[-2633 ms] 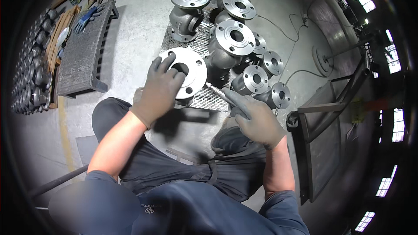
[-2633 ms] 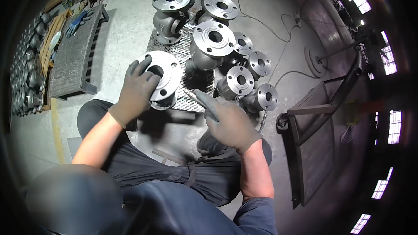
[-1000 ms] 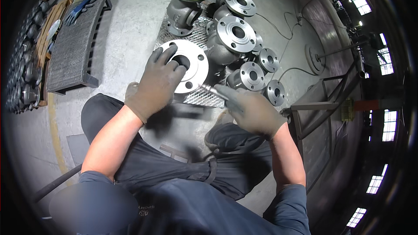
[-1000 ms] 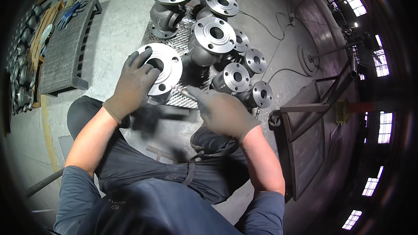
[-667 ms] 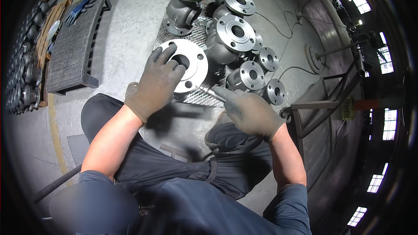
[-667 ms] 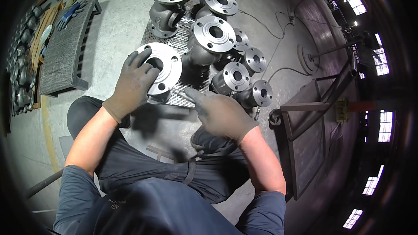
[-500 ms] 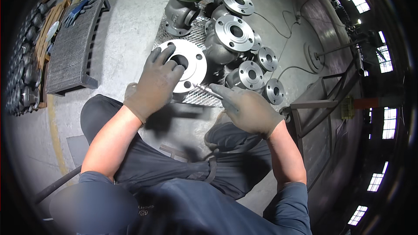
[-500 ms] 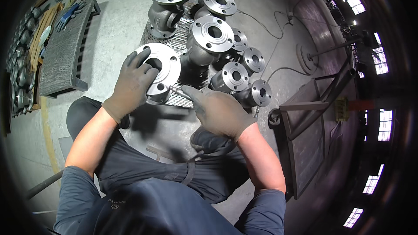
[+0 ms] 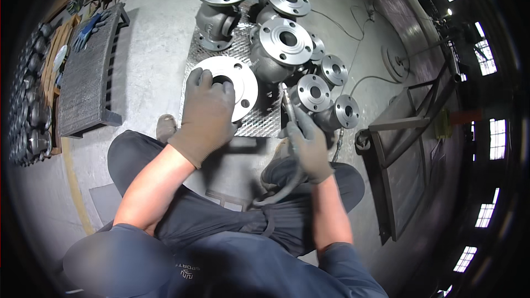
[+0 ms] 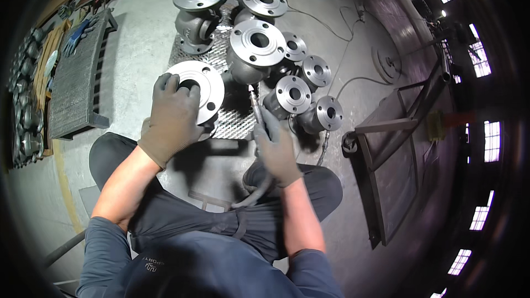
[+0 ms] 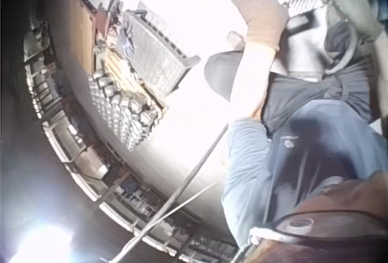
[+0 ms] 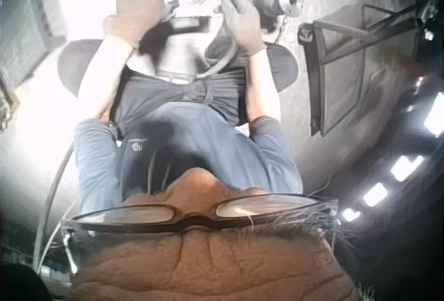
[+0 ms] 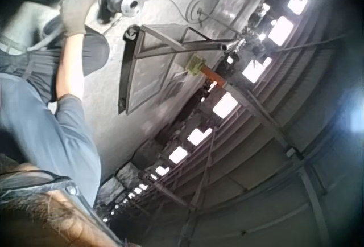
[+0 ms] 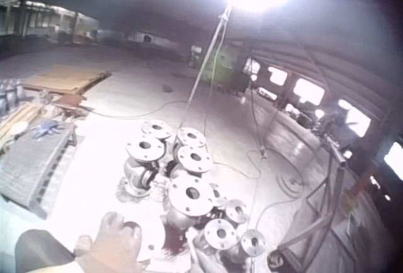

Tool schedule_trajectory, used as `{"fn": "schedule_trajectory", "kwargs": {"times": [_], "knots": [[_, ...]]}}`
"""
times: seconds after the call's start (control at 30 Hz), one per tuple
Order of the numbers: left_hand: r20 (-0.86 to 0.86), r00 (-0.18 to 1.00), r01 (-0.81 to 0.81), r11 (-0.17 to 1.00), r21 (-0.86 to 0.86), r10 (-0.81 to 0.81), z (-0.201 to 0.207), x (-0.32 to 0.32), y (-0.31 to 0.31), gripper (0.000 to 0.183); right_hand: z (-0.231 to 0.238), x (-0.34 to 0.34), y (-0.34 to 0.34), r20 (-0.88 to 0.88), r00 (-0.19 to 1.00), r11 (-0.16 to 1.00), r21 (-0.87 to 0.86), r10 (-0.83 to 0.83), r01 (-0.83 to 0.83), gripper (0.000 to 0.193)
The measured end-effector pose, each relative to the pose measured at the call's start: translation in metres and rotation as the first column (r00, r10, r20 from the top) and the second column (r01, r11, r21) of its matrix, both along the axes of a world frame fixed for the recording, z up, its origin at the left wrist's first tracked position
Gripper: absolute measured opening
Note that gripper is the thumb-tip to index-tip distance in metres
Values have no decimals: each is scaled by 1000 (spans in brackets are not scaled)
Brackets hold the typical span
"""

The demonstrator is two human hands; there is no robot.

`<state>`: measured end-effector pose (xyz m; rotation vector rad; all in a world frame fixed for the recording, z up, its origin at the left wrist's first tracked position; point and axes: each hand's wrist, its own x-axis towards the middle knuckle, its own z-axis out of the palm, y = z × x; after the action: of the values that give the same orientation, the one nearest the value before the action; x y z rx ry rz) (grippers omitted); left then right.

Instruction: The person fastens a belt, puts on safety glasses, and grinds metal valve castings using a handheld rotary tool.

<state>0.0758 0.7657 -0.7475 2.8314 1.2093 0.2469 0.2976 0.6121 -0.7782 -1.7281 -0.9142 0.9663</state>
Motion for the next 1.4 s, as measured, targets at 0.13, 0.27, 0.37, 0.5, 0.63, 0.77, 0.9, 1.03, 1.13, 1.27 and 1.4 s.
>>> {"fn": "schedule_trajectory", "kwargs": {"times": [0.13,0.27,0.37,0.5,0.63,0.77,0.9,1.03,1.13,1.27,1.4], "knots": [[195,963,198,979,-38,-187,4,15,-21,100,-49,-30,-3,-269,940,977,-75,-212,199,47],[128,865,494,868,-43,-486,0,-8,-2,106,-74,-42,-17,-234,945,973,-85,-230,216,39],[95,850,517,855,44,-519,-16,-10,4,93,-78,-36,-22,-340,896,957,-157,-285,245,45],[83,867,487,870,70,-492,-19,-4,1,82,-70,-39,-20,-328,888,946,-135,-324,295,40],[147,921,372,927,-53,-361,-11,5,-1,96,-74,-33,-26,-323,897,953,-136,-300,270,45],[332,941,-3,984,-176,62,-10,-14,26,100,-66,-32,-34,-329,903,960,-139,-275,242,57],[387,808,-279,867,-414,445,-27,-67,39,92,-77,-36,-37,-313,935,979,-166,-169,121,70],[363,649,-305,666,-681,669,-29,-86,24,99,-80,-44,-25,-316,943,981,-191,-102,42,71],[413,642,-288,702,-651,646,-36,-106,19,100,-78,-54,-19,-300,953,990,-138,-52,11,70],[443,658,-234,724,-649,609,-28,-105,6,95,-68,-49,-21,-229,973,992,-125,-20,-9,68],[427,648,-209,685,-698,631,-19,-102,0,104,-64,-47,-24,-177,984,988,-152,-35,8,68]]}}
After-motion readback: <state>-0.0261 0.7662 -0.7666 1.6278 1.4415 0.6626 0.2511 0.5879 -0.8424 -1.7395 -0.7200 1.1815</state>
